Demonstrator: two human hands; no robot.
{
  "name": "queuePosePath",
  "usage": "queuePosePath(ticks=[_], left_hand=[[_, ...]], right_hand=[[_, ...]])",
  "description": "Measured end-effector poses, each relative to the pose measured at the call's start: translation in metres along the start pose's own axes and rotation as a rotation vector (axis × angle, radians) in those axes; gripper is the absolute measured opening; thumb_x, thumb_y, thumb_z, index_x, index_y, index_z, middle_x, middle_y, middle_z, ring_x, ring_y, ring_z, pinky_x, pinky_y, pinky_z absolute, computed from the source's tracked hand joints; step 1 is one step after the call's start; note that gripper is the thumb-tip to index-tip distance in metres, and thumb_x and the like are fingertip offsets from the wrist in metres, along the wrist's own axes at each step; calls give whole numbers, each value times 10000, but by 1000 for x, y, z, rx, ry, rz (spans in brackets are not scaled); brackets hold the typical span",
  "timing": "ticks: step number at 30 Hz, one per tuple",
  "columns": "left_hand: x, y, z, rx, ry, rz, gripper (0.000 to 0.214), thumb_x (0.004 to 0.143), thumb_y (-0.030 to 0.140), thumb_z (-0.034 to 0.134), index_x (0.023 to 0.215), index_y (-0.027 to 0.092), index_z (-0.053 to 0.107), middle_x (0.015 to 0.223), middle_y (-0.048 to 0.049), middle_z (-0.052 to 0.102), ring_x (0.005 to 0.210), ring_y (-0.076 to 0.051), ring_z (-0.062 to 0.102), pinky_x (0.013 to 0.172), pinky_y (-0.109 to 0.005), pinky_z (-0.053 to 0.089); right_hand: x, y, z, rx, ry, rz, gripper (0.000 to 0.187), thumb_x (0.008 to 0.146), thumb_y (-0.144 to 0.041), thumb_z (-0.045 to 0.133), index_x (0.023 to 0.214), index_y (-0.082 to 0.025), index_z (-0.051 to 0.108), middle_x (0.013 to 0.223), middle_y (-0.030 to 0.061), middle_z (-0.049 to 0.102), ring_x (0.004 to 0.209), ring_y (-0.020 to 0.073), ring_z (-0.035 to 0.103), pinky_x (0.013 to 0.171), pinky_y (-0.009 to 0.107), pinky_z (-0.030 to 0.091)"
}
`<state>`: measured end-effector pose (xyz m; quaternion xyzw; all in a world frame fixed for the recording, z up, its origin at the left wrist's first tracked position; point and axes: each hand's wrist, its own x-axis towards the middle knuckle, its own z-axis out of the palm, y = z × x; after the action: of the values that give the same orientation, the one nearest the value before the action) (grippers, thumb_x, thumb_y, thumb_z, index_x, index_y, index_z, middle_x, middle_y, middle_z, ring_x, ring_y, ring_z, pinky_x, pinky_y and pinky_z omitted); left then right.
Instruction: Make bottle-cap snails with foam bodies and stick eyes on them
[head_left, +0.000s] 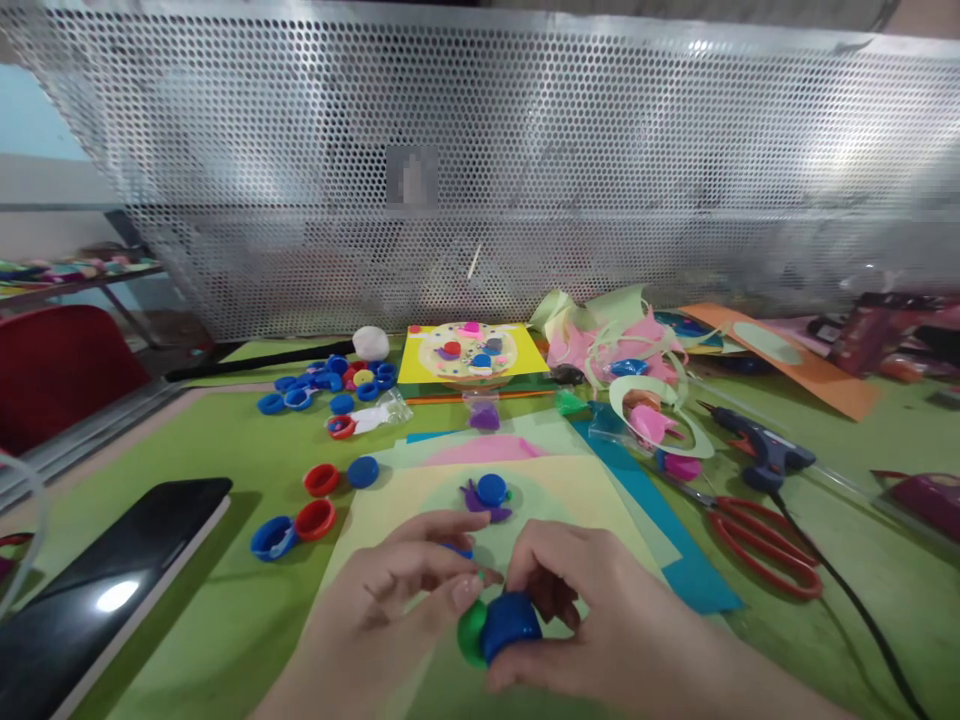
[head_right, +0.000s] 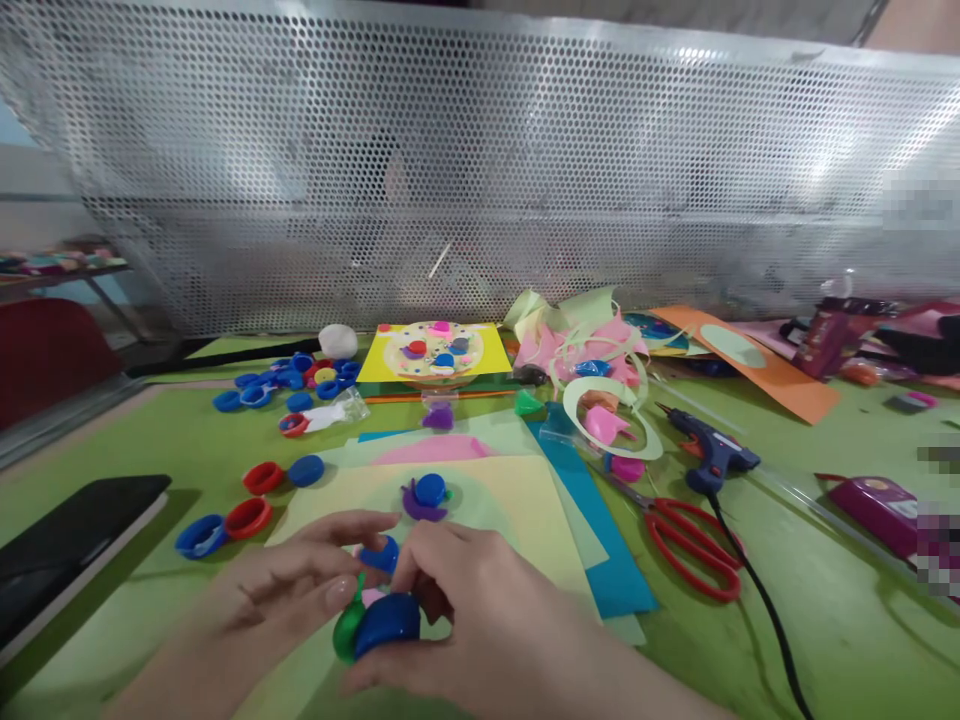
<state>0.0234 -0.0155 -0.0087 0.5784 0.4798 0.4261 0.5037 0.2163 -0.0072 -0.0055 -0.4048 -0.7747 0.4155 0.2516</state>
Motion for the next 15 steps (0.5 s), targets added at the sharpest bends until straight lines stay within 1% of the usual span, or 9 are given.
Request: queuePosePath(ticks=[2,5,6,9,11,13,15], left_hand=[[0,1,0,-25,-23,-11,71,690,283,688,657,271,749,1025,-67,677,983,-259,631,795,-331,529],[-1,0,-1,-40,-71,-9,70,712,264,679,704,282,746,1023,-53,663,1051,-247,593,837,-319,503],[-1,0,-2,-49,-65,-8,67,716,264,677,706,281,741,1011,-49,662,1053,-244,589,842,-318,497],[-2,0,-1,-58,-65,-24,59,708,280,689,662,257,717,976,-46,663,996,-242,612,806,-316,504],[-2,2,1,-55,-78,-31,72,695,312,705,668,245,711,998,-52,667,969,-249,620,779,-312,511],[-4,4,3,-55,-35,-39,143,702,374,698,781,258,726,1020,-53,674,947,-244,619,747,-292,519],[-5,6,4,-60,46,-58,267,733,455,656,919,272,715,994,-47,682,883,-222,619,688,-260,530]], right_hand=[[0,-1,-1,-8,-7,-11,355,637,-442,751,710,-209,494,613,-82,478,536,61,396,459,175,294],[0,-2,-1,-17,-27,-6,354,628,-421,761,709,-206,493,612,-82,478,537,59,407,452,175,288],[0,-3,-1,-14,-32,-2,355,627,-422,762,711,-206,493,610,-82,477,536,59,409,449,175,288],[1,-3,0,4,-41,11,358,629,-445,754,717,-206,503,610,-80,481,537,62,413,448,176,291],[1,-4,0,17,-52,20,367,617,-459,756,724,-206,513,613,-76,490,540,67,418,451,180,299],[2,-5,-3,44,-72,33,369,601,-448,767,735,-204,525,615,-74,501,540,69,424,455,181,312],[3,-5,-10,66,-89,52,344,604,-408,772,735,-199,532,612,-74,505,535,67,423,456,176,321]])
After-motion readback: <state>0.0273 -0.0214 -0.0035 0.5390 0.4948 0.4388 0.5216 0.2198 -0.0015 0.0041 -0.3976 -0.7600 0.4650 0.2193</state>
